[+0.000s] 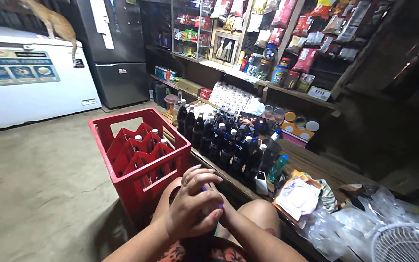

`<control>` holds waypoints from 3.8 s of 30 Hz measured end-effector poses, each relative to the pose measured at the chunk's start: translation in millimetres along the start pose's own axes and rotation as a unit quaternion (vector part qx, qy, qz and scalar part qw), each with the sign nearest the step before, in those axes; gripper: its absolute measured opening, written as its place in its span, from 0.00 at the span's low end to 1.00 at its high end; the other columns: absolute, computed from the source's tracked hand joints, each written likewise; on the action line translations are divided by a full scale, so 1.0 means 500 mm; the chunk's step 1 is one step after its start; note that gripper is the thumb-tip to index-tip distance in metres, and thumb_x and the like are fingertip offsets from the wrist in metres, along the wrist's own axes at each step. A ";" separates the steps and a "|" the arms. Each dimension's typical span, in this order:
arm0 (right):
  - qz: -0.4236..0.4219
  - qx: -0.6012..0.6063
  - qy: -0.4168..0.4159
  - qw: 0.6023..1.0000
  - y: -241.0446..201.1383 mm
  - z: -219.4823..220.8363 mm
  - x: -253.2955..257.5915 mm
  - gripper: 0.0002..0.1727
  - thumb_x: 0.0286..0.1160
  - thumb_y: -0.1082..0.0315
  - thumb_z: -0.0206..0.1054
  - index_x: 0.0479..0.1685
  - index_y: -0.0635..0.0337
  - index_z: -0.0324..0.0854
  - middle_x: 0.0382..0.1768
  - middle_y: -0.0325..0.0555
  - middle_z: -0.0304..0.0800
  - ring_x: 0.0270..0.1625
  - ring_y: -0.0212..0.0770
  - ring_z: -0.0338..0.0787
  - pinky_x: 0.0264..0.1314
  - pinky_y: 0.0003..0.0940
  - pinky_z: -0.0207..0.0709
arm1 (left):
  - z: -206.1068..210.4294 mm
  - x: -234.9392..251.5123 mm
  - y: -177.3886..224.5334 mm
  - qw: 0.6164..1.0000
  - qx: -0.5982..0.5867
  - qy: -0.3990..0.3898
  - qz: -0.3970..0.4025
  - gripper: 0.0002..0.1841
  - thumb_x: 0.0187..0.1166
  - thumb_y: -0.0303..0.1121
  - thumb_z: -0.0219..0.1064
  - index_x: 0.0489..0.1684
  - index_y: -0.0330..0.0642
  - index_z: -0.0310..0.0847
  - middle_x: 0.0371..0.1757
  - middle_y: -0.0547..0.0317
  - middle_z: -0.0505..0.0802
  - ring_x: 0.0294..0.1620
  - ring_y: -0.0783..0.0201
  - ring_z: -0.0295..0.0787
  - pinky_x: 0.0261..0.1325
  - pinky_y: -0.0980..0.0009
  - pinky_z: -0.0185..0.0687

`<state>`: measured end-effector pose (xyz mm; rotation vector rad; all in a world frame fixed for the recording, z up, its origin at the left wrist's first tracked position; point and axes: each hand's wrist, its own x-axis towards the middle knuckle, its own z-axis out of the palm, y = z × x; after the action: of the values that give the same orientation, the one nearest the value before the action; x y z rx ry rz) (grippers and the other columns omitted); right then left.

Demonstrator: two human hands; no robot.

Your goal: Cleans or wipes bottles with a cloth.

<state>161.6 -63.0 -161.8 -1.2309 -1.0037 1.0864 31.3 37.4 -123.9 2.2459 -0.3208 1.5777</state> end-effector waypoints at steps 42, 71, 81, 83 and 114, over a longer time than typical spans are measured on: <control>0.034 0.002 0.017 0.999 -0.010 0.018 -0.005 0.34 0.90 0.50 0.43 0.90 0.59 0.52 0.75 0.51 0.76 0.71 0.32 0.81 0.73 0.34 0.77 | -0.013 -0.007 -0.004 1.000 0.003 0.008 0.009 0.18 0.87 0.57 0.52 0.44 0.59 0.84 0.67 0.67 0.85 0.82 0.63 0.70 0.89 0.55 0.55; -0.216 -0.042 -0.011 0.976 -0.010 0.033 -0.013 0.36 0.91 0.48 0.51 0.85 0.69 0.57 0.78 0.46 0.71 0.77 0.24 0.74 0.82 0.28 0.69 | -0.025 0.001 -0.022 1.000 0.016 0.012 0.006 0.19 0.86 0.58 0.53 0.49 0.58 0.83 0.64 0.67 0.87 0.78 0.63 0.74 0.87 0.55 0.58; -0.009 -0.020 0.035 0.999 -0.015 0.027 0.000 0.32 0.93 0.56 0.42 0.94 0.53 0.47 0.89 0.51 0.58 0.83 0.32 0.71 0.84 0.34 0.67 | -0.031 0.022 -0.012 0.976 -0.071 0.074 -0.194 0.21 0.85 0.52 0.64 0.61 0.45 0.85 0.53 0.61 0.90 0.55 0.73 0.86 0.59 0.75 0.85; -0.093 -0.054 0.005 0.994 -0.020 0.030 -0.010 0.35 0.91 0.61 0.45 0.95 0.61 0.42 0.91 0.57 0.52 0.88 0.35 0.64 0.88 0.34 0.61 | -0.028 0.024 -0.012 0.963 -0.104 0.099 -0.229 0.24 0.88 0.53 0.58 0.60 0.40 0.83 0.49 0.62 0.93 0.50 0.75 0.89 0.55 0.75 0.87; -0.158 -0.048 -0.038 0.986 -0.009 0.002 -0.001 0.33 0.91 0.64 0.45 0.88 0.77 0.47 0.85 0.60 0.63 0.82 0.28 0.70 0.85 0.25 0.63 | -0.026 0.034 -0.042 0.994 -0.096 -0.047 -0.003 0.21 0.92 0.49 0.47 0.32 0.52 0.80 0.51 0.64 0.88 0.71 0.65 0.78 0.83 0.61 0.62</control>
<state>161.1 -63.2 -157.2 -1.0677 -1.2732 0.8488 34.2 62.4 -107.5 2.1747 -0.4708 1.3776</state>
